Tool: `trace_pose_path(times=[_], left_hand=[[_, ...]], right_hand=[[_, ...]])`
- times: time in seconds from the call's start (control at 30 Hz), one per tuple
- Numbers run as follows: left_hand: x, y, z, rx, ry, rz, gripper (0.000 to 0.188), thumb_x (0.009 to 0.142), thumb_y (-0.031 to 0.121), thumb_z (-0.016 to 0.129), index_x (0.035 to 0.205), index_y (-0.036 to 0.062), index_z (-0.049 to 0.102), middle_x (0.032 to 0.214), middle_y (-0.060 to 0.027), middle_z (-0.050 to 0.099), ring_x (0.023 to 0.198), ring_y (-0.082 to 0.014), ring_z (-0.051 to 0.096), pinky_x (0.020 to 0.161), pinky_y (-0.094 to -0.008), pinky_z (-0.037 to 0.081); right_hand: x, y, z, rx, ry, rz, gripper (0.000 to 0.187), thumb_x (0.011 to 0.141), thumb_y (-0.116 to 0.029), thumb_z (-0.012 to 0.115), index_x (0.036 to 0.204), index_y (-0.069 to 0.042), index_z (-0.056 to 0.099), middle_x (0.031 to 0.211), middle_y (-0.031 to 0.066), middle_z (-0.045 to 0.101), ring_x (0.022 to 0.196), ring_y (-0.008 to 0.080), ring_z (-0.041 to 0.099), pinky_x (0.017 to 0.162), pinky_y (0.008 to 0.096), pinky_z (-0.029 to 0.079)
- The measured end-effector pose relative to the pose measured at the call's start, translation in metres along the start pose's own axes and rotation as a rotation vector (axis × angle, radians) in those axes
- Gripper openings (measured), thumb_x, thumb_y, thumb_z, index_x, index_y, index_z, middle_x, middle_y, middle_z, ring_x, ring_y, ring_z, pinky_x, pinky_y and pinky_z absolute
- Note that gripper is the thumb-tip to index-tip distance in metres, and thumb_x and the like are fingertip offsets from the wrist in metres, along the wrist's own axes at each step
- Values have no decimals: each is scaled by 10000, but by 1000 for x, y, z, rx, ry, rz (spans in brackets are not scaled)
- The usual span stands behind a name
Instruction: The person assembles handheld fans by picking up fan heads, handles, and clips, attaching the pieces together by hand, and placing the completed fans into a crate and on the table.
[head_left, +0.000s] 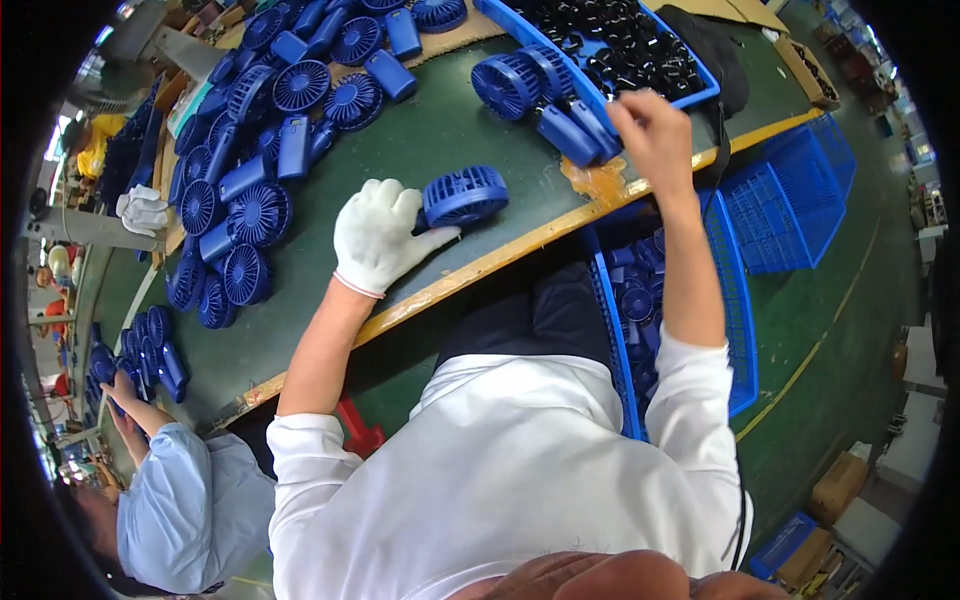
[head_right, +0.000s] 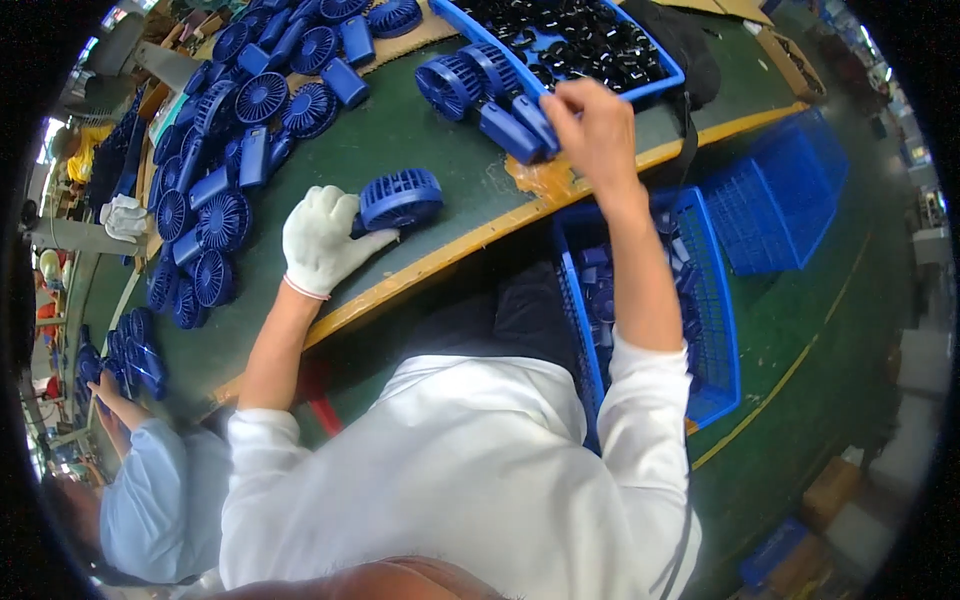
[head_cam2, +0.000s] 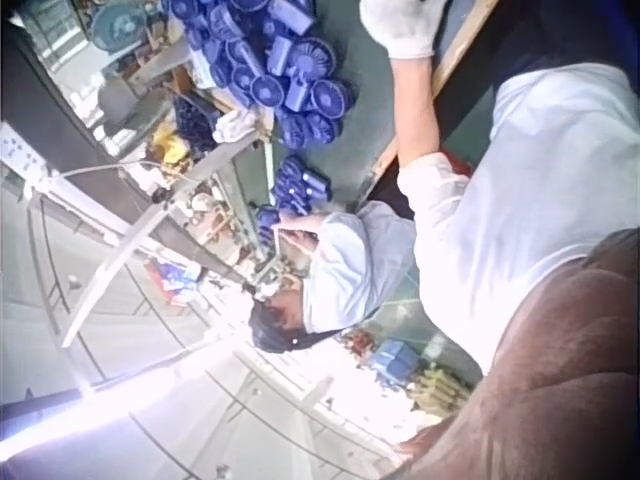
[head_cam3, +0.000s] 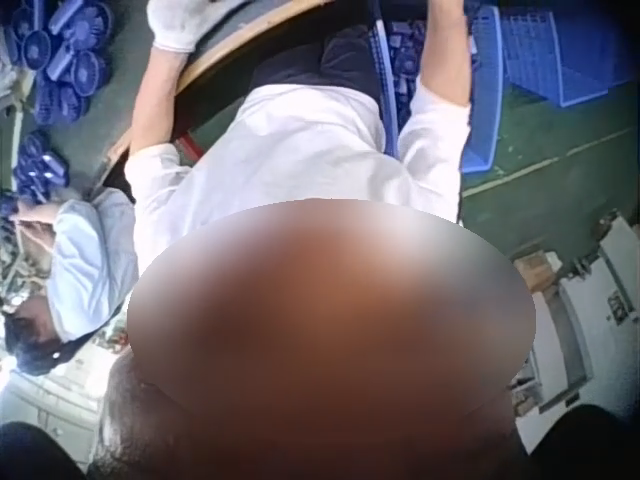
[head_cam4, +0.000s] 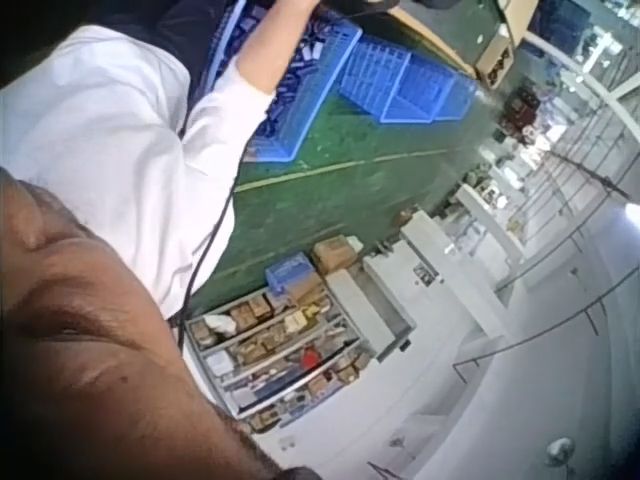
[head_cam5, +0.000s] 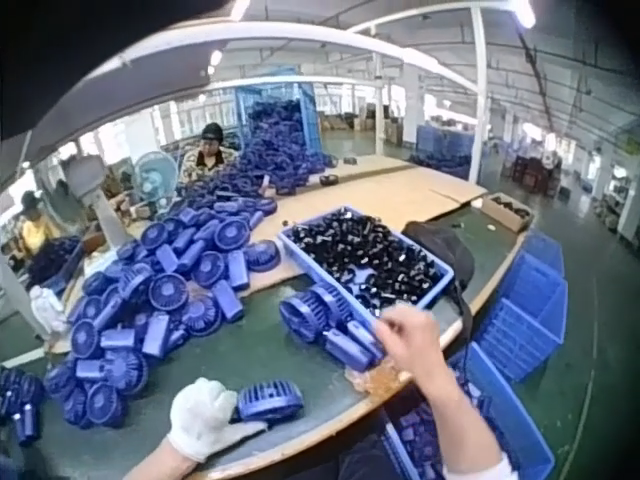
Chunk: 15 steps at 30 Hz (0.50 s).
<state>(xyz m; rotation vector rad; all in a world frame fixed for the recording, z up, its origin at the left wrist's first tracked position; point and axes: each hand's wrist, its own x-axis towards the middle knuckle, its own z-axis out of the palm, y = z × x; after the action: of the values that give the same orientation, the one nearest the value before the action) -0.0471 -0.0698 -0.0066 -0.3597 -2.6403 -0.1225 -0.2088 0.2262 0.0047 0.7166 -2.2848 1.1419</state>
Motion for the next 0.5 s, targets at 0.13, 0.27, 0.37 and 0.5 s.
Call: trace_pose_path(times=[0.13, 0.27, 0.37, 0.5], left_hand=[[-6, 4, -5, -60, -8, -110, 395, 597, 390, 811, 786, 91, 636, 744, -57, 565, 730, -240, 579, 627, -362, 480], [-3, 7, -11, -143, -126, -167, 405, 676, 429, 757, 887, 95, 671, 855, -86, 642, 804, -271, 636, 658, -368, 504], [-3, 7, -7, -124, -164, -163, 424, 704, 474, 730, 907, 106, 672, 830, -78, 633, 798, -279, 636, 635, -398, 509], [-9, 9, -12, -163, -116, -203, 375, 677, 343, 772, 933, 91, 663, 864, -88, 642, 818, -293, 636, 689, -399, 511]], right_hand=[[73, 42, 27, -469, -237, 8, 176, 781, -194, 676, 842, -29, 685, 833, 192, 670, 813, 382, 648, 711, 446, 526], [104, 66, 36, -735, -429, 26, 165, 796, -138, 636, 931, -71, 703, 928, 195, 680, 893, 377, 659, 799, 463, 540], [113, 50, 47, -878, -583, -41, 133, 816, -142, 583, 868, -77, 688, 917, 175, 687, 879, 344, 683, 720, 479, 555], [127, 66, 64, -625, -650, 56, 262, 726, -160, 702, 982, -101, 692, 986, 149, 696, 960, 344, 668, 789, 461, 552]])
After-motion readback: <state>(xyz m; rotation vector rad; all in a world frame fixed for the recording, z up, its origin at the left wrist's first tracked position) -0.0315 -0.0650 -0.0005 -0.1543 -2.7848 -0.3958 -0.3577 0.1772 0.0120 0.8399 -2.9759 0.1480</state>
